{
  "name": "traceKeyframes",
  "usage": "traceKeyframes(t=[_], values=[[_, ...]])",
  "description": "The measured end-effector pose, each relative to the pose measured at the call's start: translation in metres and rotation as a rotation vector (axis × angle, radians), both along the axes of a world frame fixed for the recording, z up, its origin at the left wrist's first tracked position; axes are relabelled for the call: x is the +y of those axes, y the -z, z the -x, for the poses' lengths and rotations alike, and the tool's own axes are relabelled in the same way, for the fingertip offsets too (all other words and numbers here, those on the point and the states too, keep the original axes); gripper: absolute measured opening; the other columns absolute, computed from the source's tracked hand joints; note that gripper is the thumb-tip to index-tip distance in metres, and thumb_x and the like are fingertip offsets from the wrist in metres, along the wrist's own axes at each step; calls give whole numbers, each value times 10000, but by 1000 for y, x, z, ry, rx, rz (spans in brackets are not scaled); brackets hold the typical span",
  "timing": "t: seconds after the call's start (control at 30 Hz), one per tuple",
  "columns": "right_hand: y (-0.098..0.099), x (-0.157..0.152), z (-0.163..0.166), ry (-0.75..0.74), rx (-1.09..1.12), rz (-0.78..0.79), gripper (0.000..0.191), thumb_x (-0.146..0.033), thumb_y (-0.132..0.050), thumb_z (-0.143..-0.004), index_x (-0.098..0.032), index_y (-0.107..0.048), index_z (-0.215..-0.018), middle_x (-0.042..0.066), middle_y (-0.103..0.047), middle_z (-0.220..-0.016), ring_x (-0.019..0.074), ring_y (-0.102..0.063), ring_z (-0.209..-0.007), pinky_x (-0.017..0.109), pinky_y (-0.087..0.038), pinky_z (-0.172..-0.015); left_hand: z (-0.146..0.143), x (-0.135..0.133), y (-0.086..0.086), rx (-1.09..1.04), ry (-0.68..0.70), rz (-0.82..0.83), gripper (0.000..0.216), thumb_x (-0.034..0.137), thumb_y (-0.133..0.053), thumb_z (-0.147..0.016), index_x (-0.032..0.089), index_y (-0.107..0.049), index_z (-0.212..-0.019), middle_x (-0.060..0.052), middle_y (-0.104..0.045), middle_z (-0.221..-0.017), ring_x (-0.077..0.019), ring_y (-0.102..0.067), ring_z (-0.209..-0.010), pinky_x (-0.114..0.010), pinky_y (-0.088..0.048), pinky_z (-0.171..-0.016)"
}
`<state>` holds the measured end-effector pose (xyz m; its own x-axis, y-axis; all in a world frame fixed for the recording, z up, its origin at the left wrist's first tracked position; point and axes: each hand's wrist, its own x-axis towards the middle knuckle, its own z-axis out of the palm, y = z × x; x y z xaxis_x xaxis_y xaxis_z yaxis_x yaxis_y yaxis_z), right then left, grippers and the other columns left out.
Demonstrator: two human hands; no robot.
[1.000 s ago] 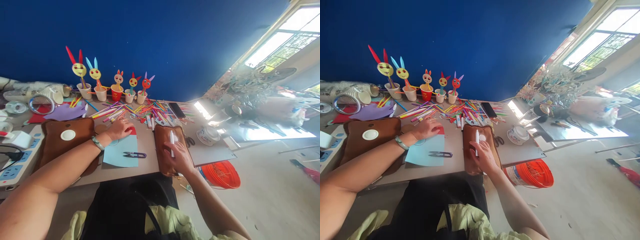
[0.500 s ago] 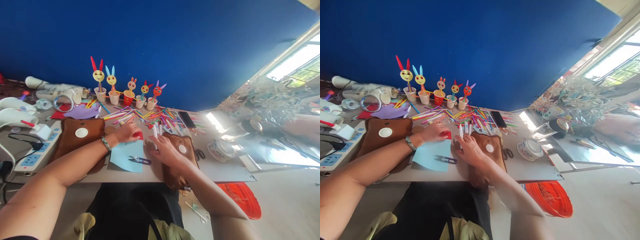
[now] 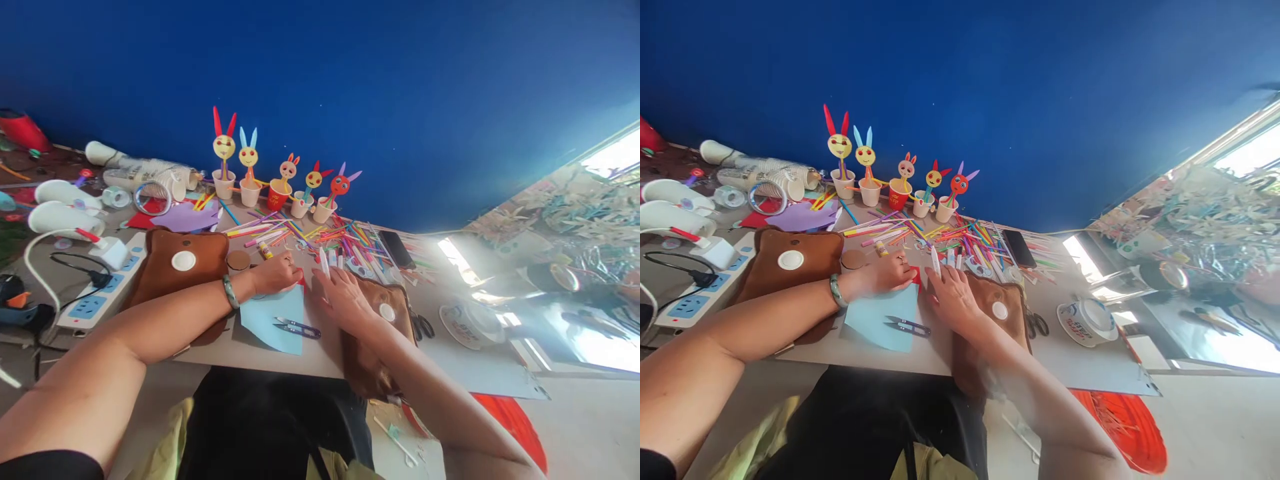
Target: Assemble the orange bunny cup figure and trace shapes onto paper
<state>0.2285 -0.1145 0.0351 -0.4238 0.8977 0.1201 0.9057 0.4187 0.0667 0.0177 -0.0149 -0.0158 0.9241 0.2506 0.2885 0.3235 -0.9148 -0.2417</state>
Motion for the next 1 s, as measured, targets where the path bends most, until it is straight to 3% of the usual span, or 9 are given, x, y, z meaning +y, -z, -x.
traceKeyframes(t=[0.2,0.33,0.67,0.8,0.9,1.0], values=[[6,-4,-8,29,-15,-37,569,-145,-614,-846,-162,-486,-1401,212,-589,-1352,377,-493,-1300,532,-403,-1057,1,4,0,-35,-9,88,183,181,-505,-960,136,-682,-973,-115,-725,-814,-250,-652,-757,-419,-388,-824],[2,-23,-15,44,-10,10,578,-140,-629,-832,-158,-499,-1395,211,-620,-1294,373,-523,-1243,530,-419,-1042,1,9,3,-55,-49,89,222,176,-475,-967,144,-693,-946,-114,-737,-826,-261,-660,-818,-434,-386,-872],[-10,-71,-24,40,46,72,559,-180,-652,-833,-191,-528,-1378,162,-661,-1200,332,-566,-1170,517,-425,-1056,0,12,3,-63,-74,80,219,148,-472,-937,158,-672,-848,-98,-706,-770,-238,-639,-747,-416,-404,-820],[-13,-63,-35,105,37,8,570,-239,-671,-831,-180,-524,-1379,160,-676,-1166,339,-569,-1160,513,-417,-1040,1,11,0,-90,-83,71,219,128,-476,-927,159,-670,-830,-91,-707,-757,-242,-652,-761,-428,-413,-848],[-16,-44,-48,232,30,-75,579,-277,-665,-831,-191,-517,-1384,150,-687,-1145,337,-588,-1114,503,-416,-1013,1,8,-3,-93,-94,92,218,111,-480,-918,155,-669,-819,-91,-707,-749,-240,-659,-760,-433,-418,-874],[-19,-19,-57,352,22,-55,552,-305,-650,-836,-184,-536,-1362,127,-715,-1056,331,-610,-1060,477,-423,-985,1,7,-5,-86,-123,152,208,124,-489,-915,150,-674,-823,-102,-719,-782,-248,-670,-802,-430,-424,-898]])
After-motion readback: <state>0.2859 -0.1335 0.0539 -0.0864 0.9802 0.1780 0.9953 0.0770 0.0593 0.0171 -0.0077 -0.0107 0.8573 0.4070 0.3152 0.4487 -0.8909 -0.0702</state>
